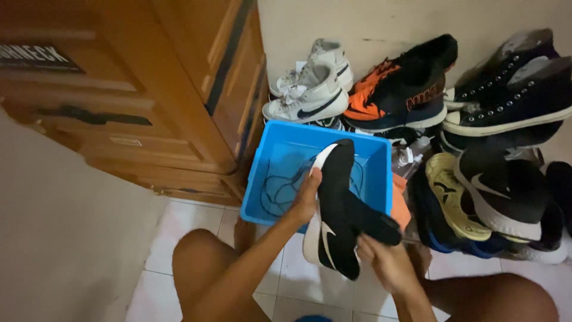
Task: Scrubbing the interior of a shoe with a toothbrush and wiping it clean with a cloth.
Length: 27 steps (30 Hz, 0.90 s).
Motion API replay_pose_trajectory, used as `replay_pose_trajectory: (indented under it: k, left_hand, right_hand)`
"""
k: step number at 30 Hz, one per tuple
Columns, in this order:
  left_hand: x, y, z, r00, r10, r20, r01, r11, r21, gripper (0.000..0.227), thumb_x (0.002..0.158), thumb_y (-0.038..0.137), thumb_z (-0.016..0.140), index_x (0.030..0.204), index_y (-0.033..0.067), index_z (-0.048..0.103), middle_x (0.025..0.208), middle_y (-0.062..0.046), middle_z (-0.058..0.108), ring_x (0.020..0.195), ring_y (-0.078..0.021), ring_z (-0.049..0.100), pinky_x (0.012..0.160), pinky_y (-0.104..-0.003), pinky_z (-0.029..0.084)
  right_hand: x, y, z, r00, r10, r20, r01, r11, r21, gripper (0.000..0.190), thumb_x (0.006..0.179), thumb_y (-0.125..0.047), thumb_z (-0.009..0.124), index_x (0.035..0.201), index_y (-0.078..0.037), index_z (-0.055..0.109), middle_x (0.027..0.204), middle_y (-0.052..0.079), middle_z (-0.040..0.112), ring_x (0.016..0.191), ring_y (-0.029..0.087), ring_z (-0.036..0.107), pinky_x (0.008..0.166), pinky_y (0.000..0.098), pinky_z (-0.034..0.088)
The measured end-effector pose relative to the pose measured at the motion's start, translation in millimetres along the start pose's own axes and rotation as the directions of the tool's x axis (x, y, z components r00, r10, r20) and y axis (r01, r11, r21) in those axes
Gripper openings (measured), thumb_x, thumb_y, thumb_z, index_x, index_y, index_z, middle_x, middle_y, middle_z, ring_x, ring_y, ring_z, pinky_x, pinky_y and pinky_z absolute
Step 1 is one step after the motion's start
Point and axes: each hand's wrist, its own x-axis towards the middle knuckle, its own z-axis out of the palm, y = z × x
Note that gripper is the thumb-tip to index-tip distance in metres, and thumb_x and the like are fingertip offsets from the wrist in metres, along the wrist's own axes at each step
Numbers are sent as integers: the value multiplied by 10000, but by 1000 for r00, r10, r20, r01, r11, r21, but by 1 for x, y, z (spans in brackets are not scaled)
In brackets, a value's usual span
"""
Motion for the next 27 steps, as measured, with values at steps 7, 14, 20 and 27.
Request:
replay_pose_trajectory:
  k: [7, 14, 20, 27]
  left_hand:
    - [16, -71, -27, 944, -261, -200, 160, 896, -415, 642, 1021, 498, 408, 1426, 22, 557, 1451, -90, 568, 1337, -220, 494, 1195, -399, 305]
    - [0, -92, -25, 982, -39, -183, -39, 915, -401, 610, 1056, 431, 412, 1444, -30, 508, 1490, -83, 516, 1340, -207, 478, 1175, -357, 311]
    - [12, 51, -11, 927, 349, 137, -313, 921, -233, 566, 877, 159, 622, 1385, -7, 435, 1415, -202, 583, 1283, -333, 551, 1111, -495, 408]
    - [11, 106, 15, 959, 255, 127, -246, 966, -80, 462, 1013, 388, 651, 1328, 52, 695, 1280, -162, 715, 1222, -273, 660, 1091, -469, 483]
  right_hand:
    - [-7, -15, 17, 947, 321, 18, -321, 937, 137, 447, 987, -28, 512, 1407, 115, 573, 698, 60, 446, 564, 130, 370, 504, 293, 291]
    - [1, -20, 15, 830, 145, 538, -474, 691, 545, 182, 1027, -217, 528, 862, -140, 517, 675, -38, 372, 538, 68, 275, 515, 254, 273]
    - [-34, -42, 66, 995, 65, 70, -79, 972, 223, 232, 921, 51, 593, 743, -85, 533, 587, -6, 419, 499, 80, 270, 451, 286, 228]
    - [-36, -20, 54, 976, 91, 199, -145, 950, 277, 228, 977, -84, 608, 768, -147, 542, 627, -45, 441, 572, 62, 335, 552, 269, 299]
